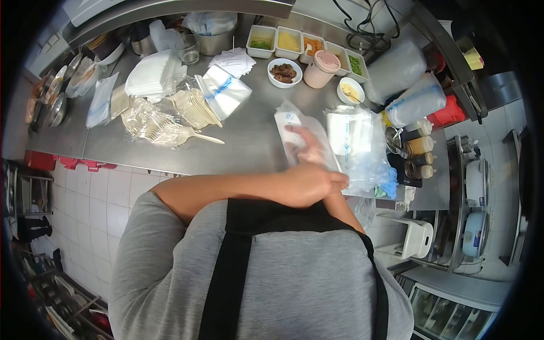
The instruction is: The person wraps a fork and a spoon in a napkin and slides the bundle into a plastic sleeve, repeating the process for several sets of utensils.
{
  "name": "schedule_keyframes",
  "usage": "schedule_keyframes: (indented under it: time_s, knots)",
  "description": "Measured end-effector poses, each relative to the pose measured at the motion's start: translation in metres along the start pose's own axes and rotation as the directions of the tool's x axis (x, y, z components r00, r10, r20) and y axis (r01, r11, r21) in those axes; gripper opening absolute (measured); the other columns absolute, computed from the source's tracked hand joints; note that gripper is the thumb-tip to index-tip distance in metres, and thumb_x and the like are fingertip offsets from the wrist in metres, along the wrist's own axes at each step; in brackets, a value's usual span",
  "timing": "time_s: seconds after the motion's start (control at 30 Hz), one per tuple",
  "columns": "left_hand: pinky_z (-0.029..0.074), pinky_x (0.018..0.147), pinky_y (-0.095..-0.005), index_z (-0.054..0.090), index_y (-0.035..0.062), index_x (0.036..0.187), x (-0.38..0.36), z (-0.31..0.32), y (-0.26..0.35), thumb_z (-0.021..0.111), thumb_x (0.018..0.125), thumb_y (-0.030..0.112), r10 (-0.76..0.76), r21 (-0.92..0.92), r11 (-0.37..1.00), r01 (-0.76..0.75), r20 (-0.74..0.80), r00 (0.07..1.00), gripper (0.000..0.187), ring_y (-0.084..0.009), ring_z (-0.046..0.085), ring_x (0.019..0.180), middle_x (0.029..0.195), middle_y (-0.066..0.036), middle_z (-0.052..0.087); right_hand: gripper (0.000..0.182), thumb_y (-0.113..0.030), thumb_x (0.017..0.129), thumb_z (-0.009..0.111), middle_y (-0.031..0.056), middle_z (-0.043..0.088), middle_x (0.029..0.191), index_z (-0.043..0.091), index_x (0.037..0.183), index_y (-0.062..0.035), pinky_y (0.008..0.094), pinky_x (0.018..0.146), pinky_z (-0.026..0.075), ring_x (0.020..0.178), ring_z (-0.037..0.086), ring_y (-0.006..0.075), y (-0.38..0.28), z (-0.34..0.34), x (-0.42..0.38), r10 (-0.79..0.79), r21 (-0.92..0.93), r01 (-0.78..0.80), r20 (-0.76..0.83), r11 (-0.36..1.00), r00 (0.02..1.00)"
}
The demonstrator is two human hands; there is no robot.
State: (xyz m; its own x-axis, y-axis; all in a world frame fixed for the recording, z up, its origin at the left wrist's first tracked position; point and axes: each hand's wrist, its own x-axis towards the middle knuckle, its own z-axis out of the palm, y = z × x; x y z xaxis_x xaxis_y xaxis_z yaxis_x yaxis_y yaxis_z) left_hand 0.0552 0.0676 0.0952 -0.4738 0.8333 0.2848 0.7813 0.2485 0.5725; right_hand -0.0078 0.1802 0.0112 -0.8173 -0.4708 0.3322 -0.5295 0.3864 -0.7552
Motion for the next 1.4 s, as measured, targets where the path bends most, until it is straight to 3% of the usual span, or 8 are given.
schedule_keyframes:
  time_s: [0.13, 0.23, 0.37, 0.53, 0.77, 0.87, 1.17, 1.4]
  knots:
    - [0.044, 0.097, -0.0408, 0.057, 0.0068, 0.125, -0.006, -0.023, 0.0, 0.066, 0.07, 0.003, 0.071, -0.095, 0.992, -0.083, -0.127, 0.989, 0.056, -0.0309, 0.051, 0.116, 0.128, -0.01, 0.051, 0.032, -0.005, 0.084, 0.061, 0.0072, 0.06, 0.116, 0.058, 0.116, -0.0057, 0.036, 0.098, 0.04, 0.118, 0.047, 0.0226, -0.006, 0.015, 0.001, 0.272, 0.412, -0.287, 0.097, 0.865, 0.957]
    - [0.04, 0.098, -0.0412, 0.044, 0.0139, 0.137, -0.032, -0.063, -0.078, 0.075, 0.065, 0.013, -0.098, -0.138, 0.99, 0.034, -0.489, 0.867, 0.079, -0.0251, 0.043, 0.123, 0.128, -0.01, 0.047, 0.032, -0.006, 0.087, 0.056, 0.0093, 0.058, 0.122, 0.057, 0.119, -0.0031, 0.0391, 0.101, 0.037, 0.119, 0.046, 0.0262, 0.036, 0.024, -0.015, -0.04, 0.136, 0.031, 0.064, 0.99, 0.997]
    - [0.044, 0.089, -0.0327, 0.031, 0.0103, 0.144, -0.085, -0.042, -0.17, 0.076, 0.07, 0.011, -0.563, -0.434, 0.787, 0.438, -0.216, 0.798, 0.087, -0.0195, 0.052, 0.109, 0.118, -0.011, 0.055, 0.043, -0.018, 0.085, 0.054, 0.0144, 0.06, 0.117, 0.054, 0.126, -0.0045, 0.0404, 0.102, 0.036, 0.116, 0.05, 0.032, 0.073, 0.028, -0.02, -0.265, 0.024, 0.265, 0.126, 0.964, 0.956]
    - [0.046, 0.072, -0.0224, 0.054, 0.0012, 0.122, -0.075, -0.004, -0.219, 0.075, 0.077, 0.01, -0.79, -0.783, 0.415, 0.463, -0.058, 0.61, 0.051, -0.0096, 0.059, 0.079, 0.095, -0.005, 0.066, 0.043, -0.026, 0.084, 0.059, 0.0131, 0.06, 0.119, 0.059, 0.125, -0.0121, 0.0385, 0.1, 0.037, 0.113, 0.051, 0.0302, 0.027, 0.015, -0.001, 0.004, 0.148, -0.05, 0.296, 0.988, 0.955]
    - [0.046, 0.064, -0.0227, 0.063, 0.0032, 0.096, -0.079, -0.017, -0.208, 0.076, 0.079, 0.014, -0.72, -0.707, 0.452, 0.544, 0.072, 0.69, 0.024, -0.0068, 0.059, 0.075, 0.083, 0.0, 0.066, 0.039, -0.022, 0.084, 0.061, 0.0129, 0.059, 0.121, 0.063, 0.121, -0.011, 0.038, 0.099, 0.039, 0.109, 0.053, 0.0294, 0.052, 0.011, -0.016, -0.082, 0.06, 0.064, 0.367, 0.996, 0.927]
    - [0.047, 0.066, -0.0237, 0.063, 0.0036, 0.098, -0.081, -0.011, -0.22, 0.077, 0.078, 0.015, -0.694, -0.793, 0.404, 0.456, 0.059, 0.717, 0.027, -0.0078, 0.06, 0.075, 0.085, -0.001, 0.066, 0.034, -0.023, 0.085, 0.06, 0.0117, 0.058, 0.123, 0.064, 0.117, -0.0129, 0.0382, 0.101, 0.036, 0.112, 0.052, 0.0282, 0.001, -0.002, -0.003, 0.214, -0.012, -0.236, 0.468, 0.972, 0.857]
    - [0.047, 0.075, -0.027, 0.065, 0.0034, 0.102, -0.085, -0.024, -0.193, 0.078, 0.076, 0.016, -0.634, -0.713, 0.451, 0.536, 0.167, 0.755, 0.031, -0.0108, 0.059, 0.088, 0.095, -0.003, 0.066, 0.032, -0.016, 0.081, 0.064, 0.011, 0.058, 0.114, 0.061, 0.113, -0.0101, 0.0382, 0.099, 0.038, 0.113, 0.051, 0.0296, 0.049, 0.011, -0.018, -0.06, 0.168, 0.0, 0.35, 0.986, 0.935]
    - [0.046, 0.078, -0.0266, 0.064, 0.0031, 0.108, -0.095, -0.02, -0.186, 0.078, 0.075, 0.017, -0.734, -0.698, 0.478, 0.533, 0.016, 0.679, 0.038, -0.0125, 0.059, 0.087, 0.094, -0.006, 0.065, 0.093, -0.014, 0.059, 0.086, 0.0082, 0.054, 0.124, 0.041, 0.141, -0.0147, 0.039, 0.097, 0.042, 0.111, 0.053, 0.0263, 0.011, -0.036, -0.049, 0.208, 0.141, -0.225, 0.123, 0.964, 0.97]
